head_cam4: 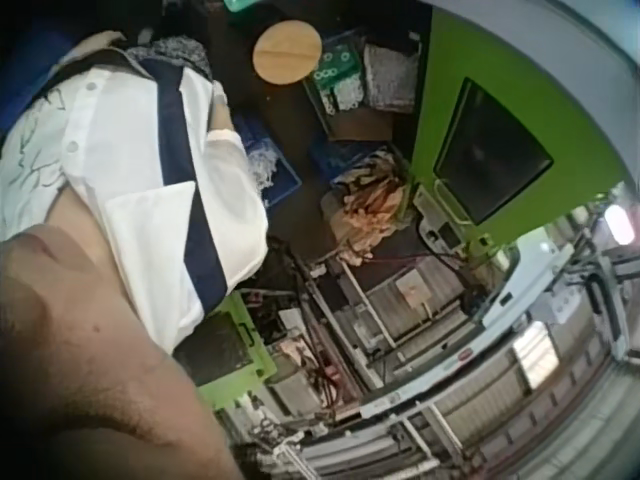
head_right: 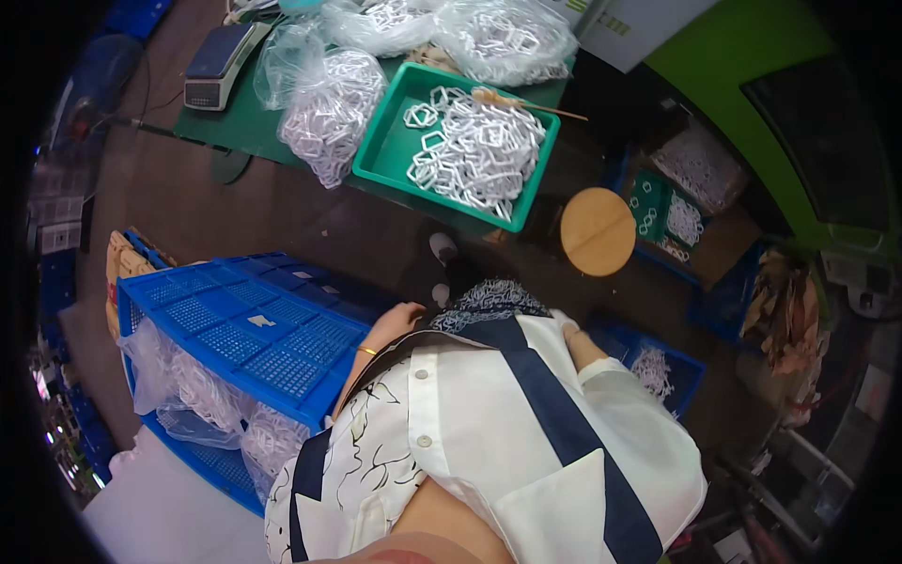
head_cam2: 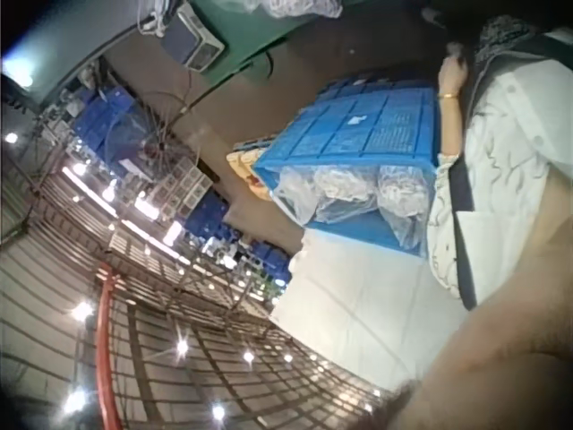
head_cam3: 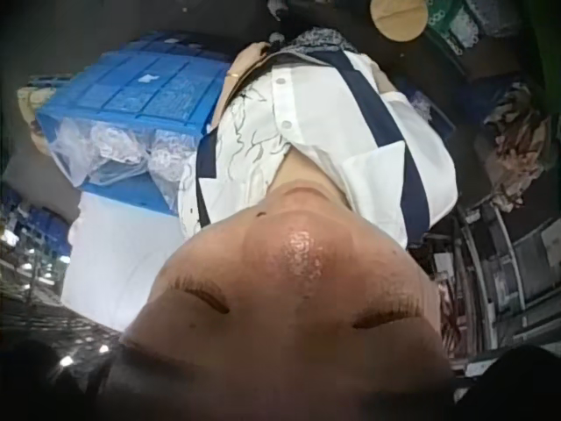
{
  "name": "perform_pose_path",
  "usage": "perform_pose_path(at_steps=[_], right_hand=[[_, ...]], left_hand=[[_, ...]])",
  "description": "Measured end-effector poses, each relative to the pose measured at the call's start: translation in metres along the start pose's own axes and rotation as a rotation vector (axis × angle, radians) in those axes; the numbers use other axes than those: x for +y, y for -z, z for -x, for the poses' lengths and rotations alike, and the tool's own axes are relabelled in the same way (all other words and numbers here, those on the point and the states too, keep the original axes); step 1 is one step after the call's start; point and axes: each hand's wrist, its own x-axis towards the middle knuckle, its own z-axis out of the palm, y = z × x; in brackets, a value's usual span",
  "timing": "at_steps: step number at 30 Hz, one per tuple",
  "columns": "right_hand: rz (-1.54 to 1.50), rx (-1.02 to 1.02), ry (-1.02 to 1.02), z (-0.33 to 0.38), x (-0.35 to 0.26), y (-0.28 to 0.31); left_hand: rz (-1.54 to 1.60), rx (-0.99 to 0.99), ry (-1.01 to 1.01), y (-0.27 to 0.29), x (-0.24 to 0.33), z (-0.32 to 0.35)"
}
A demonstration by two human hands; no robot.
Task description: Wrapping white plastic rings around a white plastic component at an assembly station.
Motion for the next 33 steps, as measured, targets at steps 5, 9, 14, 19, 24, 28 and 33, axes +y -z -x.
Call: perform_pose_path(at_steps=[5, 9, 14, 19, 24, 28, 33], right_hand=[[-0.126, 0.238, -0.793, -0.035, -0.217, -0.005], [-0.072, 0.32, -0.788, -0.027, -0.235, 0.025], [0.515, 0.048, -0.192, -0.02, -0.16, 0.063], [0.931, -0.181, 0.093, -0.049, -0.114, 0.107], [0.033, 0.193, -0.722, -0.066, -0.16, 0.175], [-0.031, 0.171, -0.745, -0.102, -0.175, 0.211], [-0.077, 0.011, -0.675, -0.144, -0.185, 0.21]], left_hand=[[0.089, 0.056, -0.089, -0.068, -0.021, 0.005], [0.169, 0.268, -0.061, -0.031, 0.042, -0.001], [0.493, 0.128, 0.164, -0.075, 0.002, -0.015], [-0.102, -0.191, 0.278, -0.243, -0.132, 0.088], [-0.04, -0.121, 0.299, -0.239, -0.036, 0.079], [0.053, -0.043, 0.376, -0.278, 0.031, 0.113], [0.17, 0.041, 0.413, -0.318, 0.086, 0.139]])
